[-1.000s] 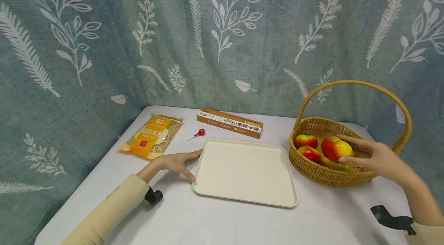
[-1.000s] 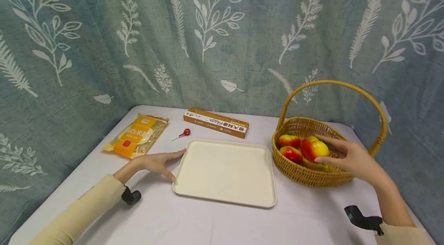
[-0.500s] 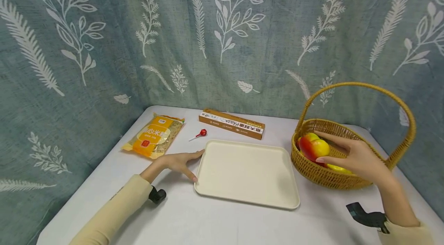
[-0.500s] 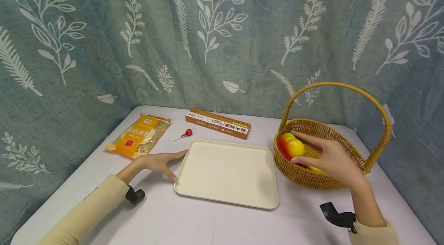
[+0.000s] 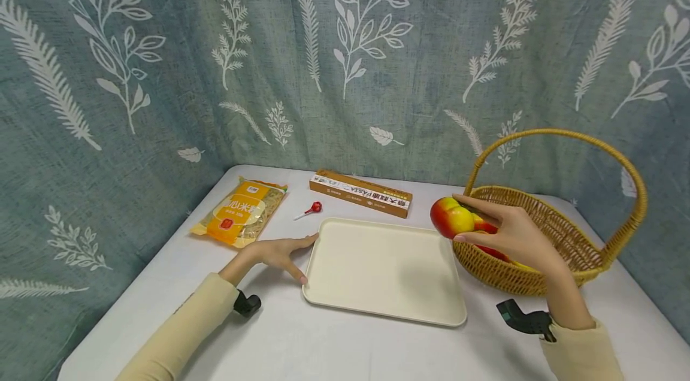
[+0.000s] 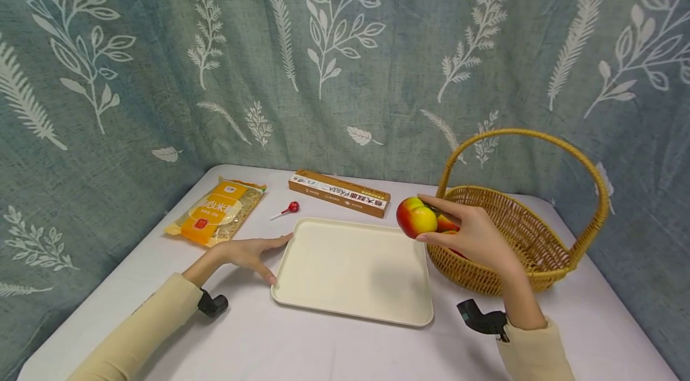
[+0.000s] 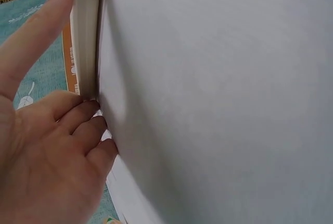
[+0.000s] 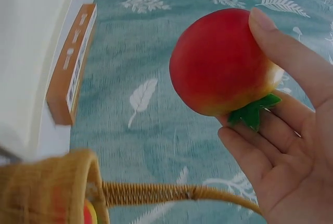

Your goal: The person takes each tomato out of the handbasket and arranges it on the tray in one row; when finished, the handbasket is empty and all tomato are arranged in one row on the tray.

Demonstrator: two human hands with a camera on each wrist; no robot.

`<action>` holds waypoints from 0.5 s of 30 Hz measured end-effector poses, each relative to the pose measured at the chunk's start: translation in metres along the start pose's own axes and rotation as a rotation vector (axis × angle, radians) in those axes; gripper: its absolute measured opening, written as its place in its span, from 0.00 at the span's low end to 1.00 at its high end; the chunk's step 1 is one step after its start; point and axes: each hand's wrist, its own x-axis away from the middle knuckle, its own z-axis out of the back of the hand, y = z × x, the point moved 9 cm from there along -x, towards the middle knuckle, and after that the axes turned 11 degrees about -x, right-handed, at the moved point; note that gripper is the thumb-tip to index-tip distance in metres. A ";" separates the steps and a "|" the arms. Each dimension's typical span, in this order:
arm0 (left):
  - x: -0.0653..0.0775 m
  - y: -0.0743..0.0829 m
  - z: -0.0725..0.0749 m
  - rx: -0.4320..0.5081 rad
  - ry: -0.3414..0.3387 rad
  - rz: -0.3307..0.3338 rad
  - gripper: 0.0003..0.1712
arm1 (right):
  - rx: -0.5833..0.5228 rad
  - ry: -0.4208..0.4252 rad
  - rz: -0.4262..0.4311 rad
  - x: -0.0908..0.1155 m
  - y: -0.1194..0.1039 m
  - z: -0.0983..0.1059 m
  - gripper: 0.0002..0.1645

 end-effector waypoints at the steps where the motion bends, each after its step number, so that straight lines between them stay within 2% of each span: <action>1: 0.000 0.000 0.000 -0.001 0.002 0.000 0.63 | -0.010 -0.001 -0.006 -0.002 0.000 -0.003 0.40; 4: 0.000 0.000 0.000 0.000 0.004 0.000 0.63 | -0.026 -0.010 -0.013 -0.008 -0.001 -0.013 0.40; 9: 0.000 0.002 -0.001 0.002 0.005 -0.007 0.63 | -0.012 -0.029 0.028 -0.019 -0.007 -0.031 0.41; 15: 0.000 0.000 0.000 -0.006 0.014 -0.027 0.63 | -0.120 -0.079 0.078 -0.035 -0.020 -0.055 0.42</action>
